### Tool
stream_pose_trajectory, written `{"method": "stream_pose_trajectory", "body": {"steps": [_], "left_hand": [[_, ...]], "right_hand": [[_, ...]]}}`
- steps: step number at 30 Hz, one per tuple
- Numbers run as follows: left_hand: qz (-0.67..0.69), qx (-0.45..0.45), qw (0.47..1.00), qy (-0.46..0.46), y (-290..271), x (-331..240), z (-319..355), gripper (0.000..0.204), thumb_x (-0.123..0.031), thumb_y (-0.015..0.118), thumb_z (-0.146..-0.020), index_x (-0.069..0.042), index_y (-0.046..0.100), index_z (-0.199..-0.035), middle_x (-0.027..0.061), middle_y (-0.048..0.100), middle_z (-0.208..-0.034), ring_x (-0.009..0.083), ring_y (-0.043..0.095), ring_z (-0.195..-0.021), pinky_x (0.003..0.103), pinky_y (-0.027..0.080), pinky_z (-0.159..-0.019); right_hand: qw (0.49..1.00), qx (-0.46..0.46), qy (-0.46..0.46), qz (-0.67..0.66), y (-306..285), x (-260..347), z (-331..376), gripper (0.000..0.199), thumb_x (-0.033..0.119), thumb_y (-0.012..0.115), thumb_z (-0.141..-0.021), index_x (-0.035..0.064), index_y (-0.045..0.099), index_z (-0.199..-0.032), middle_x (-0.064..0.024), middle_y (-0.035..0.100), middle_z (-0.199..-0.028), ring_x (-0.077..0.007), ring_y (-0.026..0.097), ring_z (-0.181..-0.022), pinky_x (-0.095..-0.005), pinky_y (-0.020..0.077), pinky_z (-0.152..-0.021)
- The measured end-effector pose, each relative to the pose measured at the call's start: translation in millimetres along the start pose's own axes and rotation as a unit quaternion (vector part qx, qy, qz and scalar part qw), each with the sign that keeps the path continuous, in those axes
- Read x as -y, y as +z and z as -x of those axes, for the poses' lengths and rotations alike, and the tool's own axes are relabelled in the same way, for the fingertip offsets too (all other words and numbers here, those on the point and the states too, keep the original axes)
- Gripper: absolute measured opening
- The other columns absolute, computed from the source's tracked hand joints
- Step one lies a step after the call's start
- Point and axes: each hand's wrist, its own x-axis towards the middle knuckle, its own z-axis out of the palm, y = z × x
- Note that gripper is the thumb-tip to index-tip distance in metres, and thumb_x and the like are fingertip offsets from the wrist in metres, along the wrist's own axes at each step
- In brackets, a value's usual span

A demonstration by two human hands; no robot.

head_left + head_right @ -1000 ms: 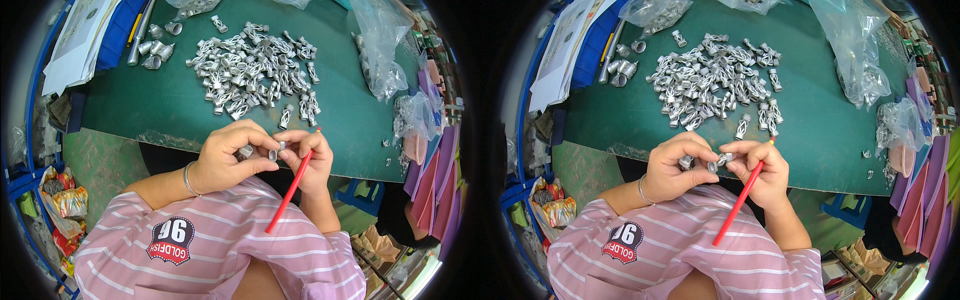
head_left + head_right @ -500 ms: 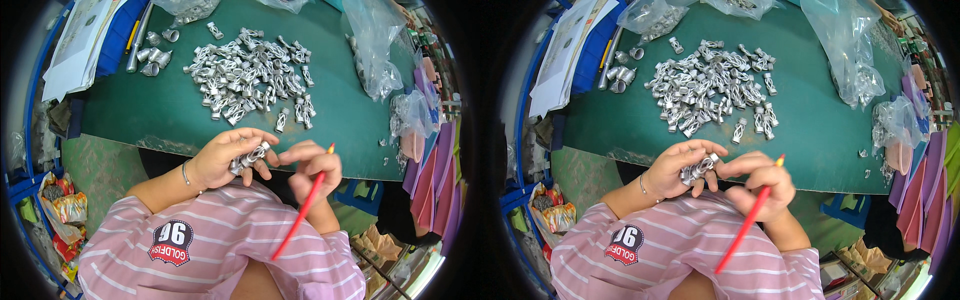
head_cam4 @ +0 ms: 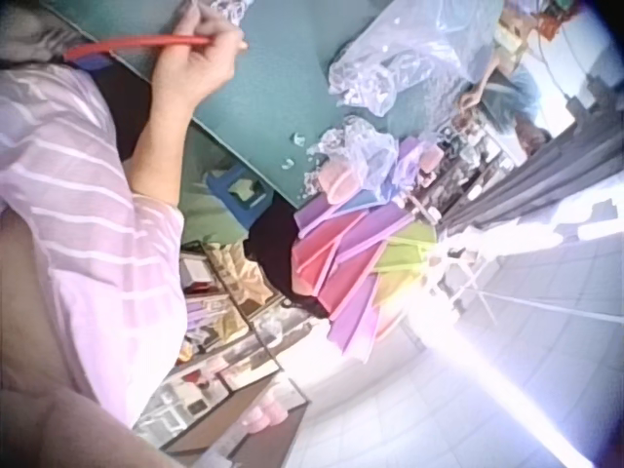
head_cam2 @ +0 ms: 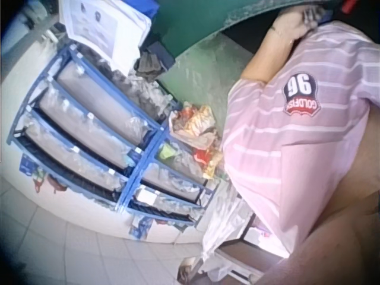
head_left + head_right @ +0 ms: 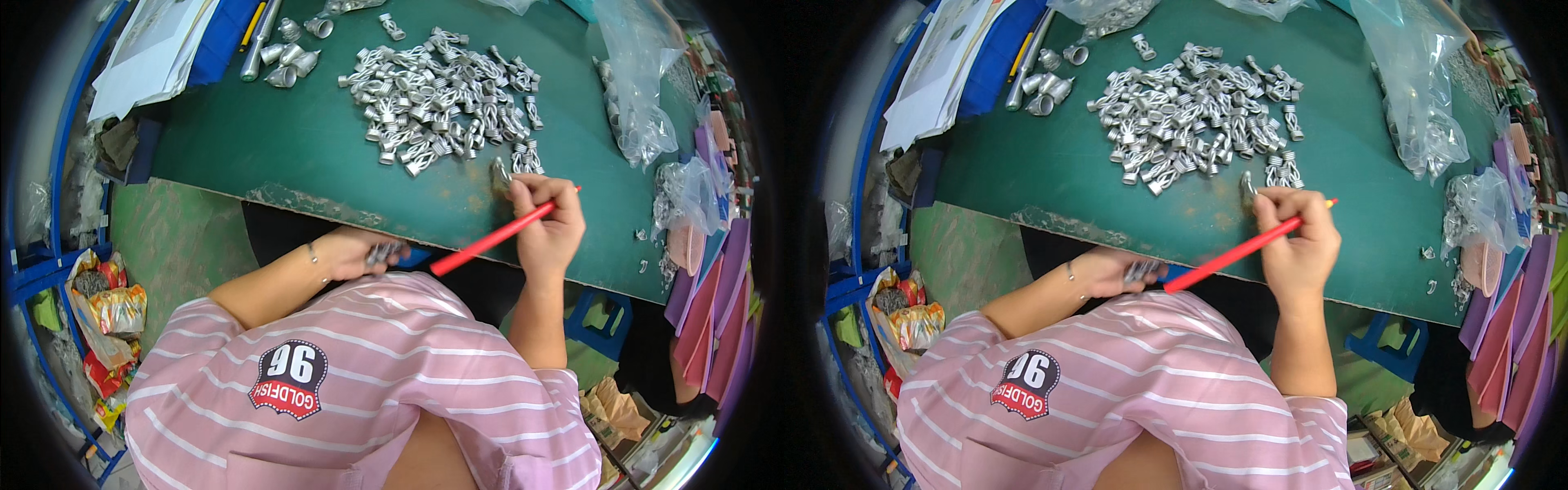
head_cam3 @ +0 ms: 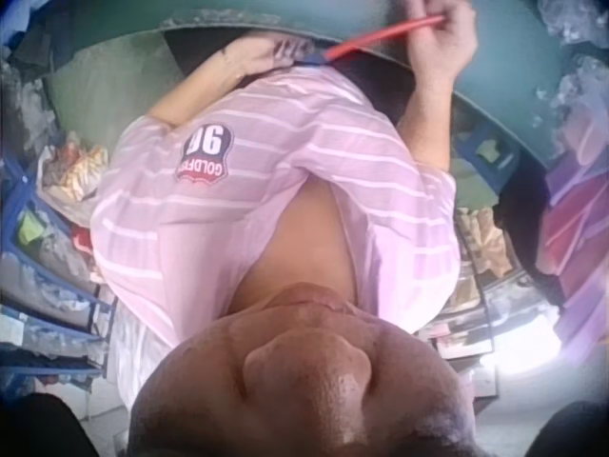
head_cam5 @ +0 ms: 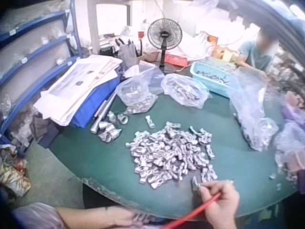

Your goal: The person picks up small metal pieces from a pile, marks each one with a red pen, and places them into a separate group on the green workbench.

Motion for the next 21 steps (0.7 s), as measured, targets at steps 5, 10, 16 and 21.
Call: {"method": "stream_pose_trajectory", "body": {"steps": [5,10,16,21], "left_hand": [[0.227,0.050,0.958,0.169,-26.2,8.5,-41.1,0.026,-0.021,0.051,-0.088,-0.006,0.051,-0.109,0.0091,0.054,-0.108,0.0200,0.053,-0.097,0.035,0.045,-0.084],[-0.074,-0.101,0.990,0.070,11.0,-2.9,-18.4,0.028,-0.020,0.049,-0.090,-0.009,0.049,-0.115,0.0059,0.053,-0.115,0.0184,0.051,-0.104,0.038,0.043,-0.089],[-0.090,-0.106,0.972,0.190,4.3,5.5,-17.0,0.020,-0.012,0.058,-0.084,-0.004,0.056,-0.103,0.0061,0.058,-0.100,0.0175,0.056,-0.093,0.030,0.045,-0.084],[-0.509,0.055,0.837,0.194,20.3,-2.2,17.4,0.027,-0.018,0.054,-0.087,-0.001,0.055,-0.108,0.0077,0.060,-0.097,0.0160,0.056,-0.091,0.030,0.045,-0.079]], "right_hand": [[0.942,0.053,0.183,-0.276,-10.2,15.9,6.7,0.020,-0.004,0.058,-0.081,0.0054,0.041,-0.075,-0.0163,0.062,-0.082,-0.0153,0.060,-0.062,-0.0224,0.0497,-0.050],[0.899,0.097,0.205,-0.375,-8.0,12.4,12.9,0.021,-0.004,0.058,-0.081,0.0073,0.041,-0.077,-0.0202,0.062,-0.084,-0.0183,0.061,-0.065,-0.0264,0.0527,-0.055],[0.877,0.122,0.176,-0.429,-3.8,5.3,14.8,0.022,-0.006,0.057,-0.081,0.0070,0.040,-0.077,-0.0211,0.061,-0.088,-0.0216,0.063,-0.071,-0.0307,0.0544,-0.063],[0.881,0.140,0.153,-0.426,-3.0,2.1,16.9,0.024,-0.009,0.057,-0.079,0.0068,0.039,-0.077,-0.0204,0.061,-0.091,-0.0223,0.063,-0.076,-0.0322,0.0543,-0.069]]}}
